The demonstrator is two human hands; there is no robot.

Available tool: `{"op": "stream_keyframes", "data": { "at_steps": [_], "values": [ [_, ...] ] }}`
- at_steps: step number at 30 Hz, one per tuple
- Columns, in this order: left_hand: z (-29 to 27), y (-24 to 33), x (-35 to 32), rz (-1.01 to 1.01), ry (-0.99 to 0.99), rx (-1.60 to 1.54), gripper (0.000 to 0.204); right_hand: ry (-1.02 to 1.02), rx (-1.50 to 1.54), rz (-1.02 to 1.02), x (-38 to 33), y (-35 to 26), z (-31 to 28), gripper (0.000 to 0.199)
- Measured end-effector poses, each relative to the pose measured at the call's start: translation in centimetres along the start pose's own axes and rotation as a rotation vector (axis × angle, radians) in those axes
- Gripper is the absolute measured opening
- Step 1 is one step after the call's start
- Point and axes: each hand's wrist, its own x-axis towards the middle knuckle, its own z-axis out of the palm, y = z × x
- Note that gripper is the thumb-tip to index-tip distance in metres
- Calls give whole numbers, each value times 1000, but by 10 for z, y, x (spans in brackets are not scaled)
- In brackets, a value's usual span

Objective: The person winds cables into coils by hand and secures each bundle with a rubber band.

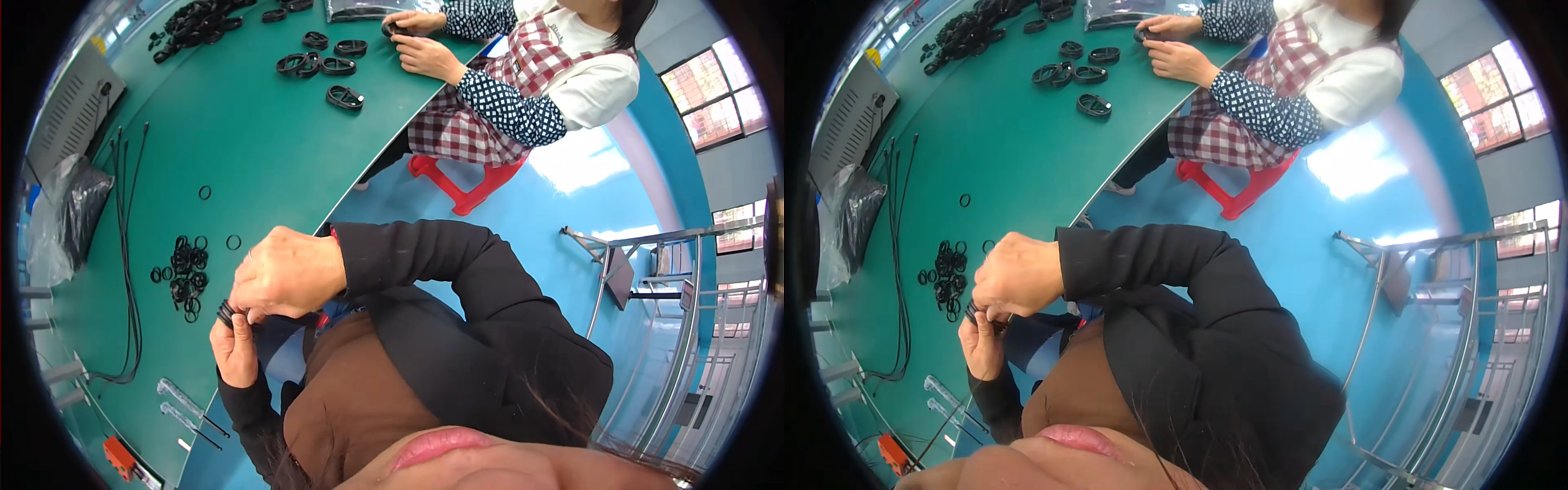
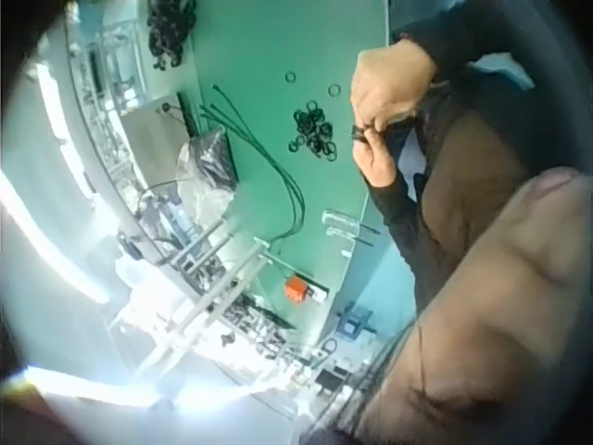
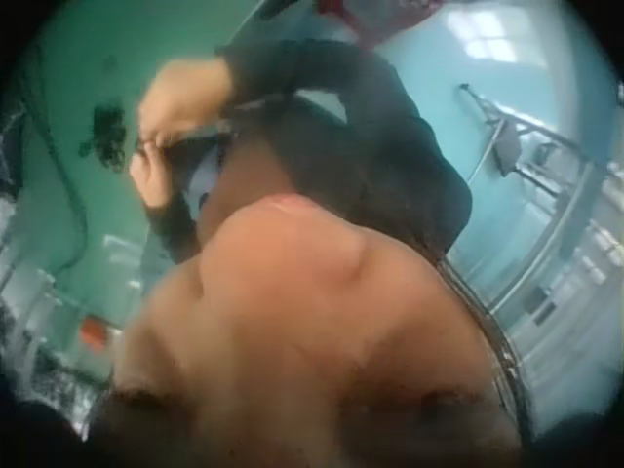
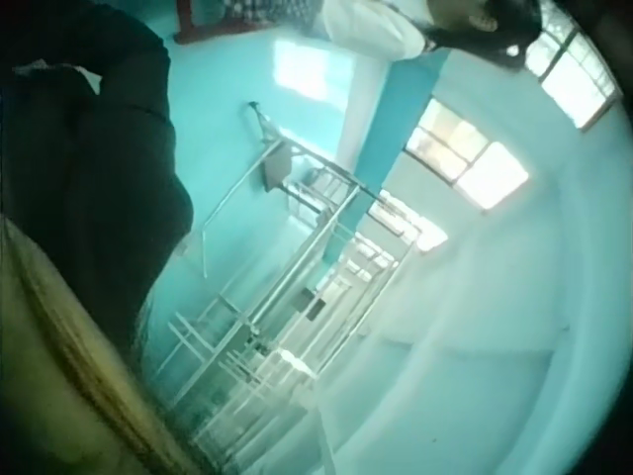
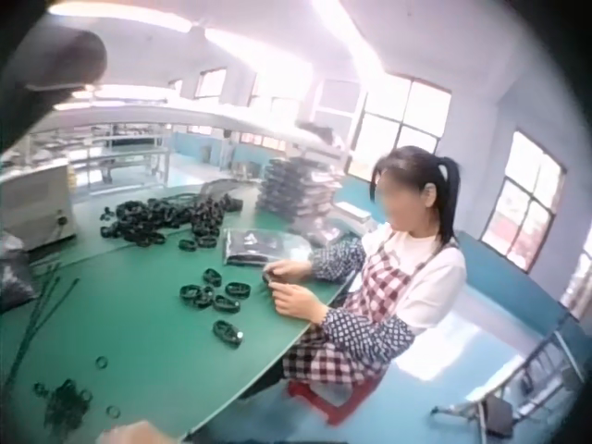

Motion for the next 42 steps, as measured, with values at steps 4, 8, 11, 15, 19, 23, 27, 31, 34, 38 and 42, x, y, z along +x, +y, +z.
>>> {"op": "stream_keyframes", "data": {
  "at_steps": [4, 8, 11, 15, 19, 23, 27, 31, 34, 38, 42],
  "values": [
    [7, 3, -10, -46, -88, -214, 61, -25, -88, 35, 10, 6, -4, 23],
    [10, 12, -11, -135, -120, -234, 68, -80, 53, 110, 12, 14, -1, 19],
    [7, 12, -7, -213, -163, -258, 68, -153, 112, 192, 8, 18, 4, 15],
    [7, 4, -5, -285, -166, -327, 68, -164, 109, 216, 2, 19, 7, 12],
    [2, 1, -10, -245, -170, -309, 63, -182, 194, 335, -1, 18, 10, 10],
    [-13, 5, -20, -21, 26, -379, 60, -25, 325, 443, -9, 18, 23, 10],
    [-32, 3, -20, 153, 199, -722, 60, -123, 383, 578, -31, 10, 38, 14],
    [-45, 12, -9, 284, 348, -721, 58, -368, 323, 632, -44, -7, 37, 19],
    [-42, 19, 4, 302, 232, -578, 55, -503, 277, 549, -44, -17, 21, 22],
    [-28, 7, 15, 207, 341, -293, 52, -435, 195, 276, -39, -12, 4, 20],
    [-26, -6, 15, 146, 347, -315, 49, -360, 138, 158, -26, -1, 1, 19]
  ]
}}
